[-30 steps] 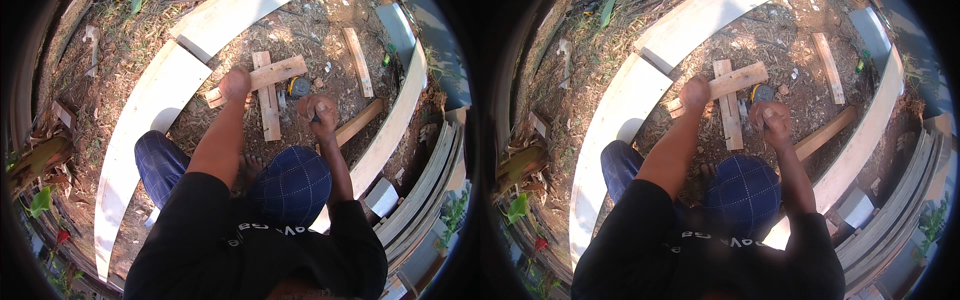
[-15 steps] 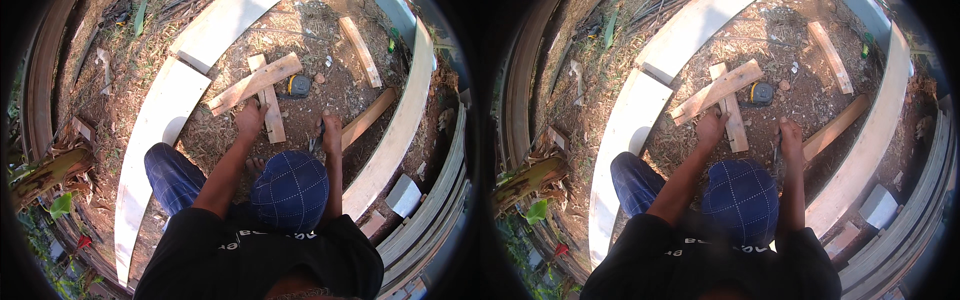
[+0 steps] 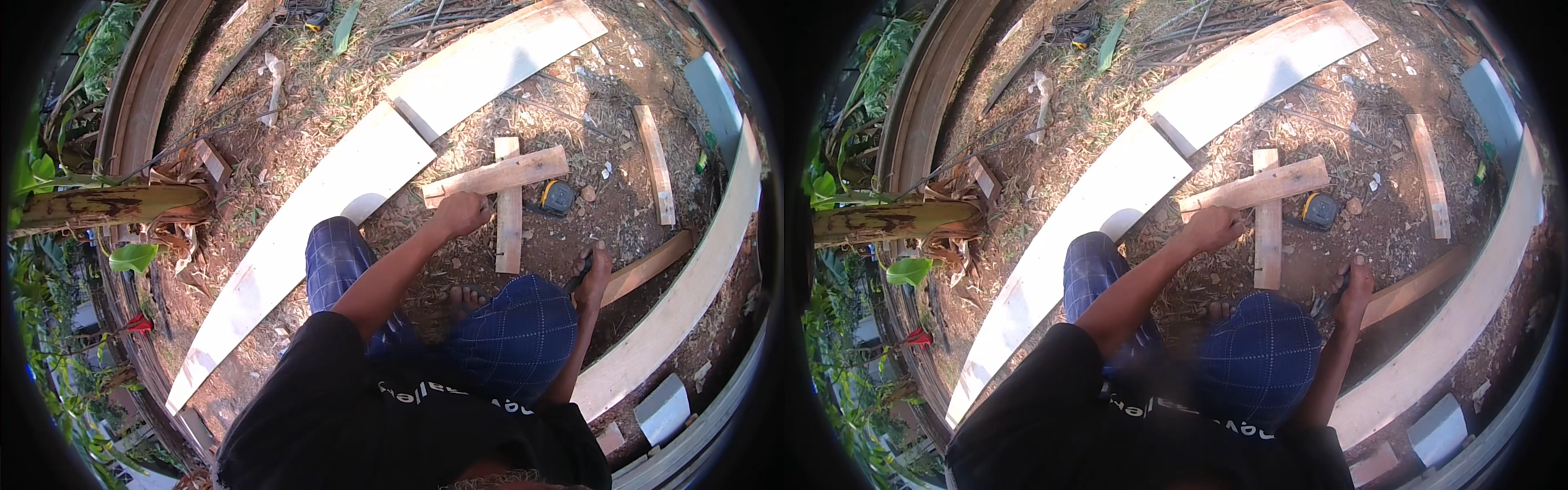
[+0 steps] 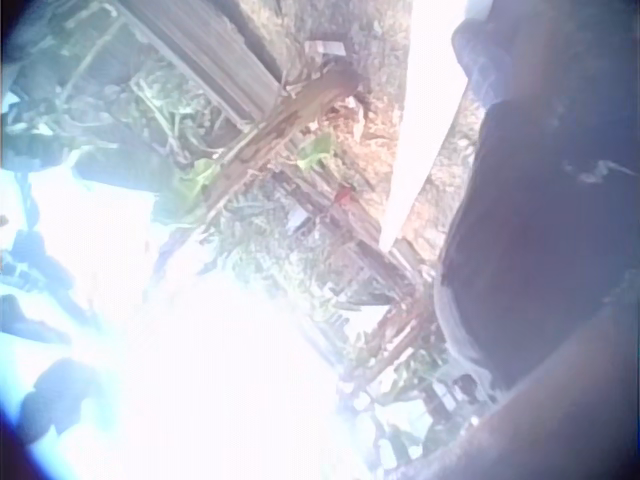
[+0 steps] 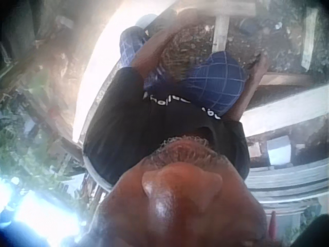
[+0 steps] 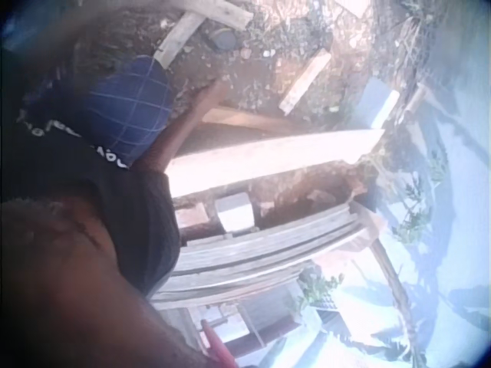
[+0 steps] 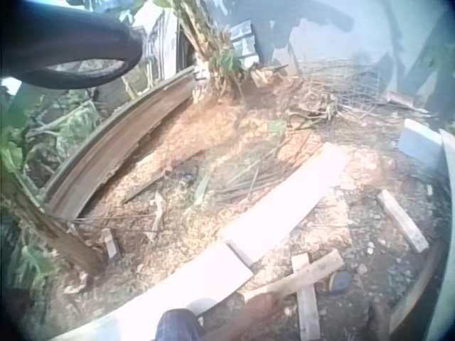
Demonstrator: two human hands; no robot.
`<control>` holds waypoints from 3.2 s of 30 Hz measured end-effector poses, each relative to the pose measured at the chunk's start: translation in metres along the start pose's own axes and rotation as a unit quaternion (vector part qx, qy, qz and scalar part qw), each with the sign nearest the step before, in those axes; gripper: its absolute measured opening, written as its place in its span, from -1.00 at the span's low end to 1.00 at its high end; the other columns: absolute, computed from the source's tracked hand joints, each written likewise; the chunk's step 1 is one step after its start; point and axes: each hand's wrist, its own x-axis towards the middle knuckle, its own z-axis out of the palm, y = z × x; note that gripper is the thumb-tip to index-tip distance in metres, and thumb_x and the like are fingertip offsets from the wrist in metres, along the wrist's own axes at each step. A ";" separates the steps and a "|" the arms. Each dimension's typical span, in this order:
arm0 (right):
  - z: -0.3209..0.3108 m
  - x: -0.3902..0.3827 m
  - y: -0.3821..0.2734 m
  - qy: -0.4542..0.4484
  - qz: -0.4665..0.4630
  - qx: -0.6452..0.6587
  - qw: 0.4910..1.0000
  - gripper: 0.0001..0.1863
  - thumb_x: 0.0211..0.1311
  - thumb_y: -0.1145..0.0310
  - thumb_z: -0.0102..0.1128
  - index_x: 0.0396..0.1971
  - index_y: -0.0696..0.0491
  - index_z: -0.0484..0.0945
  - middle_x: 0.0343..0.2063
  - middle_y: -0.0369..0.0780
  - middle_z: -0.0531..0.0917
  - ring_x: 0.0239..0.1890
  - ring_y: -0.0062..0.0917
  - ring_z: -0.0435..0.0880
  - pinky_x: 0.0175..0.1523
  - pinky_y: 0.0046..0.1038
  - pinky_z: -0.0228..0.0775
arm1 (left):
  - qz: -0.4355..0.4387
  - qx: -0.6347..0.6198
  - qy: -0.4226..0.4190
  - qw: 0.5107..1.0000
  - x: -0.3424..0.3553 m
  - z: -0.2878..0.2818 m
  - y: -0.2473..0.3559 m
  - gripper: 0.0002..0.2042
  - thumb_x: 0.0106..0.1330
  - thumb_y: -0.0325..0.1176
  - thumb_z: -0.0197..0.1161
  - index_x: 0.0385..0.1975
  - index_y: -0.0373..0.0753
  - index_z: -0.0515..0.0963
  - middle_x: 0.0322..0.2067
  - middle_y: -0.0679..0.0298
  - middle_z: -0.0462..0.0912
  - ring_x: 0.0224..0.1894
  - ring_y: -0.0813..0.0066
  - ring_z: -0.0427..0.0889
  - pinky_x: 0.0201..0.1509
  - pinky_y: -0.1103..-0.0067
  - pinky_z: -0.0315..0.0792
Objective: The person sits on the ground and uses a hand saw to cut small pieces of wood. They repeatedly position the wood, saw through it, and set the cut pieces aside.
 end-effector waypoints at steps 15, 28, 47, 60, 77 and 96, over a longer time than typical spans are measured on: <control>0.018 0.013 0.016 -0.058 -0.076 -0.340 0.935 -0.51 0.54 -0.08 0.08 -0.18 0.12 0.57 -0.50 -0.23 0.58 -0.48 -0.45 0.57 -0.40 -0.37 0.39 | 0.000 0.093 0.119 0.988 -0.012 -0.059 -0.016 -0.29 0.35 0.05 0.33 0.40 -0.20 0.34 0.32 -0.07 0.48 0.23 -0.02 0.62 0.30 0.19 0.52; 0.116 0.035 0.014 -0.218 -0.422 -0.651 0.592 -0.45 0.38 0.46 0.07 0.35 -0.22 0.46 0.36 -0.18 0.44 0.42 -0.22 0.41 0.41 -0.07 0.33 | -0.074 0.029 0.086 0.993 -0.030 -0.064 -0.022 -0.12 0.10 -0.09 0.59 0.41 -0.25 0.31 0.11 -0.10 0.65 0.17 0.01 0.66 0.25 0.24 0.54; 0.205 0.039 -0.064 -0.148 -0.149 -0.643 0.736 0.03 0.06 -0.35 0.35 0.32 0.18 0.36 0.24 0.09 0.51 0.35 -0.02 0.47 0.31 0.00 0.43 | -0.128 -0.148 0.424 0.884 -0.123 -0.135 -0.065 -0.06 0.05 -0.21 0.65 0.42 -0.41 0.27 0.29 -0.14 0.49 0.30 0.00 0.56 0.38 0.29 0.46; 0.116 -0.003 0.034 -0.073 -0.078 -0.601 0.792 -0.22 0.31 -0.07 0.33 0.42 -0.02 0.30 0.29 0.08 0.40 0.31 0.07 0.48 0.28 0.07 0.43 | -0.035 0.095 0.152 0.983 -0.056 0.001 -0.056 -0.24 0.15 -0.28 0.42 0.40 -0.25 0.31 0.28 0.00 0.49 0.34 -0.04 0.49 0.39 0.02 0.35; 0.065 -0.011 -0.030 -0.029 -0.077 -0.113 0.990 -0.53 0.40 0.03 0.38 -0.02 0.12 0.51 -0.40 -0.26 0.58 -0.42 -0.50 0.56 -0.31 -0.39 0.43 | -0.036 0.200 0.140 0.969 0.022 -0.016 -0.034 -0.37 0.30 -0.38 0.23 0.43 -0.15 0.34 0.34 0.04 0.46 0.43 0.03 0.41 0.49 0.09 0.27; 0.310 0.178 -0.118 -0.281 0.027 -0.070 0.957 -0.38 0.29 -0.31 0.34 -0.23 0.01 0.47 -0.61 -0.48 0.34 -0.63 -0.74 0.34 -0.56 -0.56 0.28 | -0.060 0.256 0.145 0.954 0.016 -0.013 -0.015 -0.55 0.47 -0.38 0.04 0.35 -0.18 0.35 0.24 0.13 0.52 0.34 0.15 0.50 0.42 0.16 0.31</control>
